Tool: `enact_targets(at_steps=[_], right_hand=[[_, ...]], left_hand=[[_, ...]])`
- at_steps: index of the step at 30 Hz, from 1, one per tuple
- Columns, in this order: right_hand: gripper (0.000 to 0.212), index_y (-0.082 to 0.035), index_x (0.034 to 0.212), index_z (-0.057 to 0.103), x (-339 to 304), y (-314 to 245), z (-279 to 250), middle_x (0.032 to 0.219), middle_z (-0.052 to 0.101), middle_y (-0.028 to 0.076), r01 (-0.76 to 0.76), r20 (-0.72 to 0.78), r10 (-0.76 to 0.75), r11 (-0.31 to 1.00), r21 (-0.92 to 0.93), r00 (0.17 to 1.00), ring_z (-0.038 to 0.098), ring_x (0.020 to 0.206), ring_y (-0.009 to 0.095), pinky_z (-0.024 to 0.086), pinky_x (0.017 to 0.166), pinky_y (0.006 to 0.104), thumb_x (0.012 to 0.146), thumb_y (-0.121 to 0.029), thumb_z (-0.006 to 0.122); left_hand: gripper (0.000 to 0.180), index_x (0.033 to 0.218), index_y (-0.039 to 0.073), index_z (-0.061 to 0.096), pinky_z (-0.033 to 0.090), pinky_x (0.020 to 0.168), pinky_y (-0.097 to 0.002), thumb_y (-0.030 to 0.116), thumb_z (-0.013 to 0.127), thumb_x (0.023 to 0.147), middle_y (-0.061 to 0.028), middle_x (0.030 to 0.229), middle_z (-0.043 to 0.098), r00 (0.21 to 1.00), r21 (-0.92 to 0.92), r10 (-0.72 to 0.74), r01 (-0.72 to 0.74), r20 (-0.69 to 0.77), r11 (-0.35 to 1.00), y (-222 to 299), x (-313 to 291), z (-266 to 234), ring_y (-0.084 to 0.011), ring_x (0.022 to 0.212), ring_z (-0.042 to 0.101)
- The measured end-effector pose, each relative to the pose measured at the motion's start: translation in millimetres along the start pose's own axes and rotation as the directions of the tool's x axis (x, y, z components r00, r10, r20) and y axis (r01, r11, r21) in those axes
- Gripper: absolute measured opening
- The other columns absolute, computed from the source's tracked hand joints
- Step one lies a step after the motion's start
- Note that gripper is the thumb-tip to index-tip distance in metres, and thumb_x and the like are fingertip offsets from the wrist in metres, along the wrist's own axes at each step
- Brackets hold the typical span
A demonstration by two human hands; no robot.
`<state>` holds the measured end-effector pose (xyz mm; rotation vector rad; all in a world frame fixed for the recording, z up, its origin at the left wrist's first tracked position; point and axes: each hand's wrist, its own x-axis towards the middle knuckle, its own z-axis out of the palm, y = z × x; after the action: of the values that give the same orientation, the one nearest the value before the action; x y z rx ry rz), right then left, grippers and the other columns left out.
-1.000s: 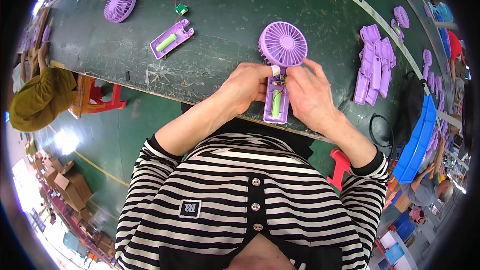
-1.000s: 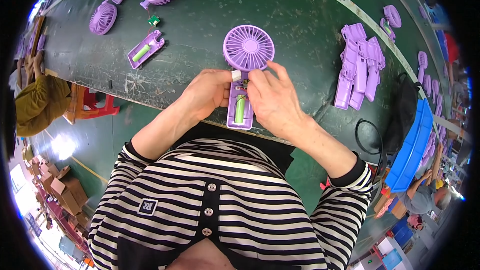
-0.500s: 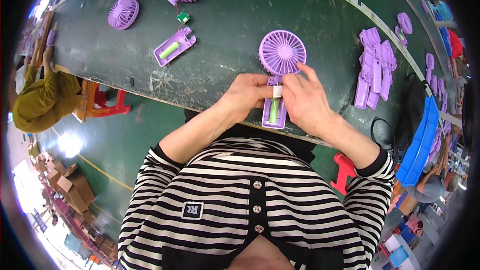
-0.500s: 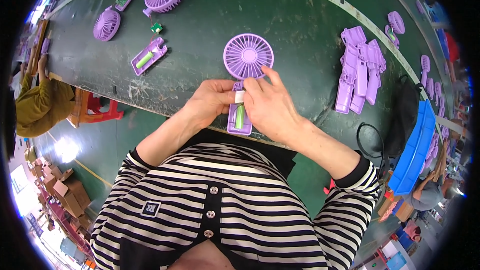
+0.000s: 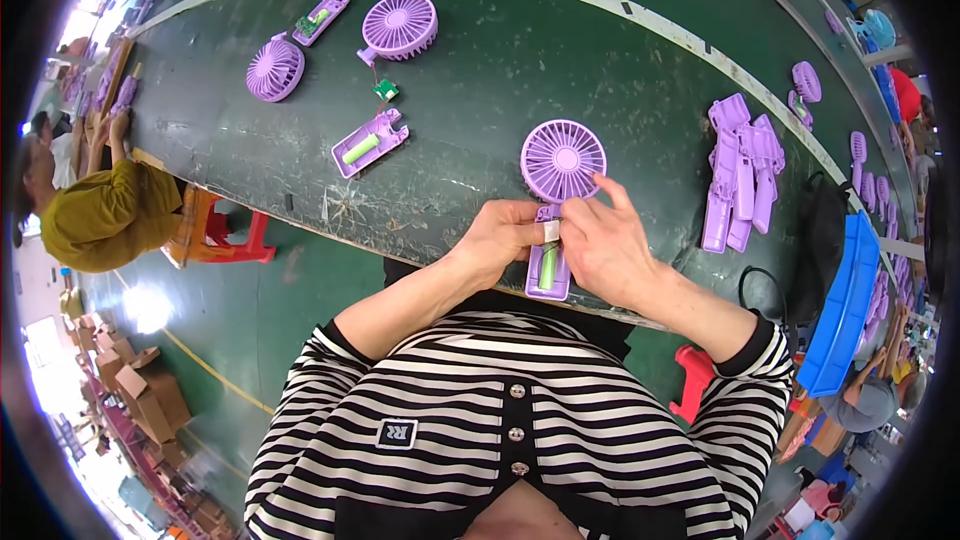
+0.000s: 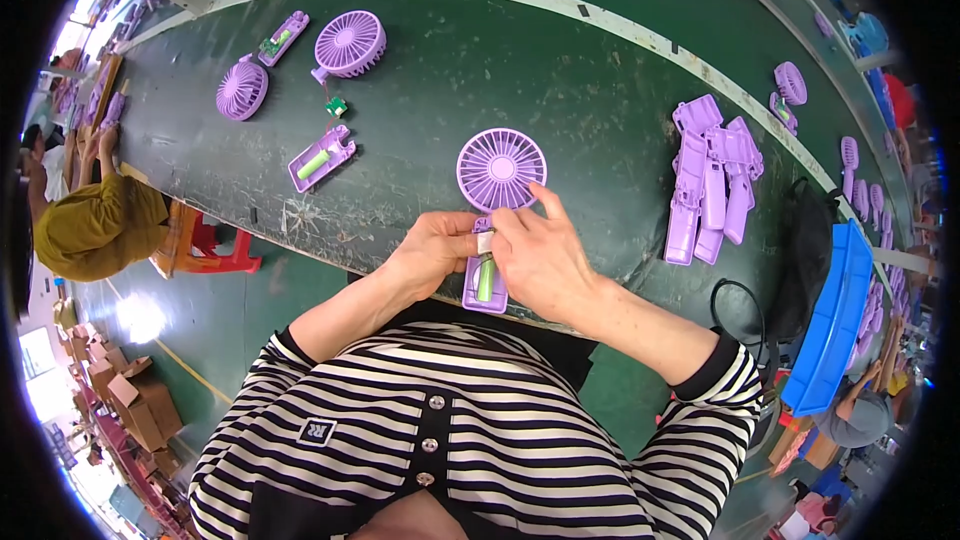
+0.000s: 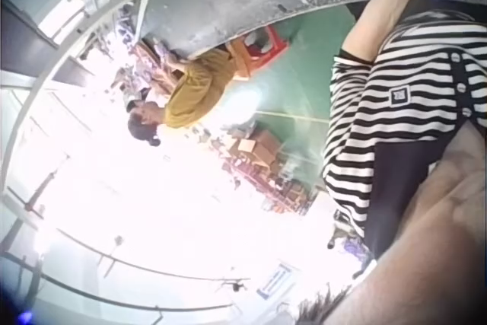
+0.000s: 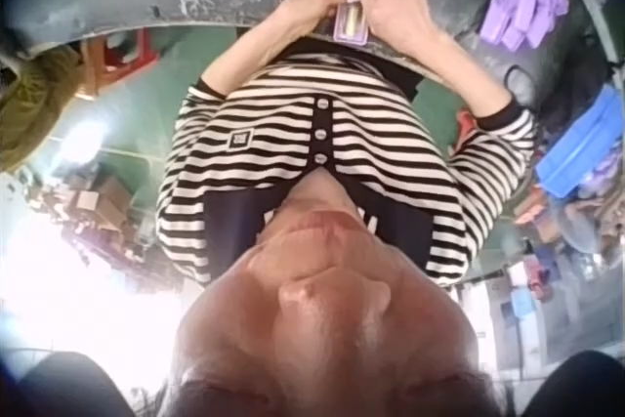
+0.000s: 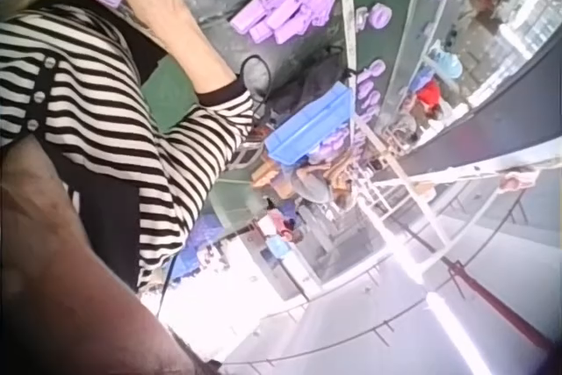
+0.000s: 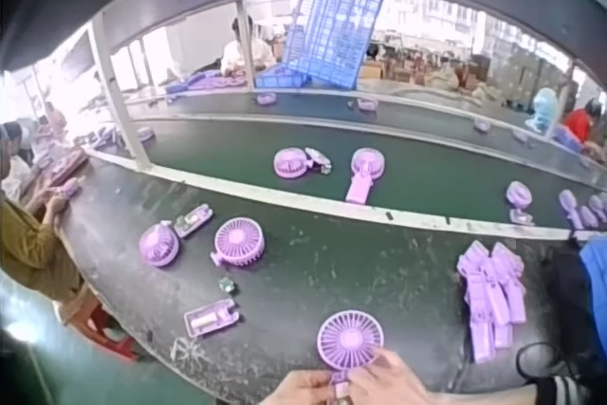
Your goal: The person assembles portable handheld fans by hand, inserting batteries into fan handles, connecting wires to circuit boards, and attaching covers to the fan units.
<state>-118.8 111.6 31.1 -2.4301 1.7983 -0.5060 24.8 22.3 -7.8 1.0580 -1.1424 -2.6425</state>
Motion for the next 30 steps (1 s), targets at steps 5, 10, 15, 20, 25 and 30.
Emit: enact_targets(at_steps=[5, 10, 15, 20, 25, 30], right_hand=[[0.007, -0.005, 0.068, 0.052, -2.2, 3.7, 3.8, 0.072, 0.046, 0.007, -0.041, -0.036, 0.040, 0.999, -0.031, 0.999, 0.053, 0.067, 0.020, 0.038, 0.084, 0.0430, 0.064, -0.008, 0.057], [0.011, -0.005, 0.068, 0.050, -9.4, 6.0, 16.5, 0.069, 0.045, 0.006, -0.069, -0.085, 0.067, 0.997, -0.021, 0.994, 0.051, 0.060, 0.020, 0.039, 0.067, 0.0348, 0.062, -0.009, 0.058], [0.011, -0.006, 0.067, 0.049, -14.5, 8.4, 23.3, 0.068, 0.044, 0.006, -0.077, -0.136, 0.080, 0.997, 0.027, 0.987, 0.050, 0.058, 0.020, 0.037, 0.062, 0.0321, 0.062, -0.008, 0.058], [0.013, -0.003, 0.073, 0.053, -21.6, 10.2, 28.0, 0.073, 0.048, 0.007, -0.104, -0.173, 0.127, 0.985, 0.135, 0.977, 0.051, 0.062, 0.023, 0.040, 0.061, 0.0338, 0.061, -0.003, 0.060], [0.013, -0.003, 0.075, 0.053, -18.0, 8.4, 20.2, 0.072, 0.048, 0.007, -0.116, -0.143, 0.146, 0.972, 0.202, 0.979, 0.051, 0.063, 0.024, 0.041, 0.062, 0.0344, 0.064, -0.002, 0.061], [0.011, -0.004, 0.075, 0.053, -16.2, 8.5, 17.4, 0.073, 0.049, 0.007, -0.139, -0.089, 0.159, 0.970, 0.198, 0.983, 0.051, 0.063, 0.025, 0.041, 0.063, 0.0348, 0.067, -0.003, 0.061]], left_hand=[[0.020, 0.100, -0.003, 0.058, 0.051, 0.071, -0.0296, 0.008, 0.057, 0.084, -0.0079, 0.090, 0.062, 0.998, -0.009, -0.008, 0.008, -0.055, 1.000, 3.7, 1.8, 2.9, -0.0148, 0.080, 0.060], [0.016, 0.093, -0.002, 0.061, 0.050, 0.064, -0.0283, 0.009, 0.059, 0.082, -0.0061, 0.083, 0.062, 0.991, -0.021, -0.009, 0.006, -0.134, 1.000, -1.0, 5.1, 6.6, -0.0128, 0.072, 0.059], [0.016, 0.092, -0.002, 0.060, 0.050, 0.064, -0.0279, 0.009, 0.059, 0.081, -0.0063, 0.083, 0.061, 0.991, -0.014, -0.014, 0.012, -0.133, 1.000, -2.5, 4.5, 7.4, -0.0129, 0.072, 0.059], [0.031, 0.099, -0.002, 0.057, 0.050, 0.070, -0.0318, 0.023, 0.058, 0.082, -0.0085, 0.088, 0.061, 0.994, -0.036, -0.107, 0.106, -0.009, 0.994, 10.1, 5.9, 2.1, -0.0170, 0.078, 0.061], [0.028, 0.098, -0.002, 0.058, 0.051, 0.070, -0.0320, 0.022, 0.059, 0.083, -0.0087, 0.088, 0.061, 0.984, -0.025, -0.170, 0.171, 0.044, 0.985, 19.3, 5.8, -1.9, -0.0164, 0.078, 0.061], [0.023, 0.099, -0.004, 0.058, 0.052, 0.071, -0.0312, 0.013, 0.058, 0.083, -0.0085, 0.089, 0.062, 0.991, 0.067, -0.134, 0.132, 0.022, 0.989, 14.4, 9.2, -3.8, -0.0156, 0.079, 0.061]])
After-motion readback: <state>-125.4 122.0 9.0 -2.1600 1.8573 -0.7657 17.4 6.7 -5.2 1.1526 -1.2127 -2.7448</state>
